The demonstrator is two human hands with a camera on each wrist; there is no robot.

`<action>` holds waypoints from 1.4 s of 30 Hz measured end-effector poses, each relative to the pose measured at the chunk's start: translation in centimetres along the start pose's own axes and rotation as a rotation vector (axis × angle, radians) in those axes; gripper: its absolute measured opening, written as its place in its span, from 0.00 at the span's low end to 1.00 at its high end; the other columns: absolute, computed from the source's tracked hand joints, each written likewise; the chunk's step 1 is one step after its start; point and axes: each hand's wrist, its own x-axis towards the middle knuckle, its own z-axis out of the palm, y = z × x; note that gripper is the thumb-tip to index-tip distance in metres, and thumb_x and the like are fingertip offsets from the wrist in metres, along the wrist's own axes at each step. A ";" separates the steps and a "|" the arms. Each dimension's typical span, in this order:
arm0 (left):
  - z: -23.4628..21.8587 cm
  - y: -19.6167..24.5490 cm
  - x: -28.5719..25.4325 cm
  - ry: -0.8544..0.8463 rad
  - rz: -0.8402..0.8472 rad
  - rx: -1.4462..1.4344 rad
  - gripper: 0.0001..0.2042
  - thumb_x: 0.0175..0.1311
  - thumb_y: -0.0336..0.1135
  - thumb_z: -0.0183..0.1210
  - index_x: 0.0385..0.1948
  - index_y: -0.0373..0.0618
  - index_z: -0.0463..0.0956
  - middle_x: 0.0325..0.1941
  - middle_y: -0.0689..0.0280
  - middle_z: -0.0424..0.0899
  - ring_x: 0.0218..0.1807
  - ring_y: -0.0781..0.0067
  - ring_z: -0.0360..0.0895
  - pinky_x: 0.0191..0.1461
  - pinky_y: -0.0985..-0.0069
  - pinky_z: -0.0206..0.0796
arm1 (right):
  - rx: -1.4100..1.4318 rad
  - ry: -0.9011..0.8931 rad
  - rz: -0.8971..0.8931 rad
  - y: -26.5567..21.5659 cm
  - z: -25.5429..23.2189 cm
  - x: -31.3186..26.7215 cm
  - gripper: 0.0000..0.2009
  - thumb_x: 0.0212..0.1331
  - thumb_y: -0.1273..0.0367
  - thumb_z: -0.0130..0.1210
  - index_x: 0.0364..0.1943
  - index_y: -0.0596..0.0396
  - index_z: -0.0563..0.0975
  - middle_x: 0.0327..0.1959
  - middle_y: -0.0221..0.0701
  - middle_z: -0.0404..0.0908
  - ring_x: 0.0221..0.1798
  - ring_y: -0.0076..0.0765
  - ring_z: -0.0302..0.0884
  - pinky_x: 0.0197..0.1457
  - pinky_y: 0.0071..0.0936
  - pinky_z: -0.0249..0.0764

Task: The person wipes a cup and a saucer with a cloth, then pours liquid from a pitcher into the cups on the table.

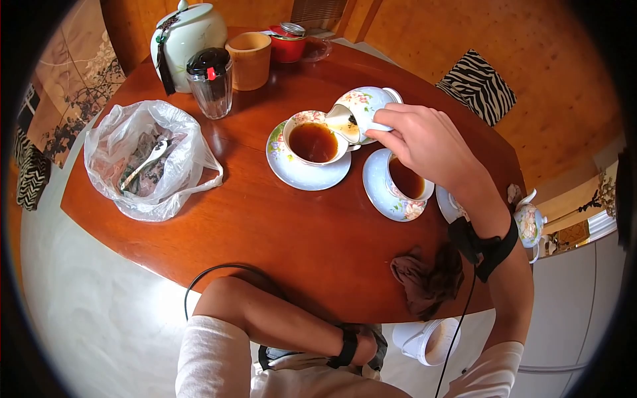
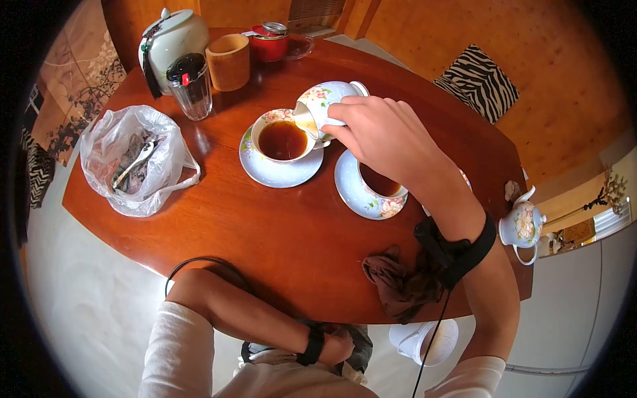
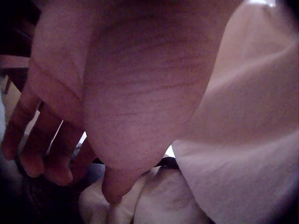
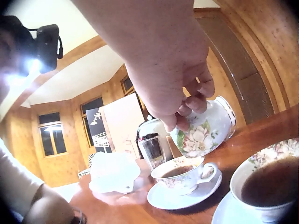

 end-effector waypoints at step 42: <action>-4.6 -2.6 -6.5 0.164 0.101 -0.115 0.08 0.54 0.35 0.62 0.25 0.41 0.84 0.31 0.56 0.87 0.34 0.56 0.86 0.32 0.60 0.76 | 1.161 1.023 1.099 10.0 -2.2 -26.9 0.13 0.76 0.58 0.49 0.38 0.50 0.75 0.26 0.17 0.67 0.27 0.14 0.60 0.30 0.17 0.55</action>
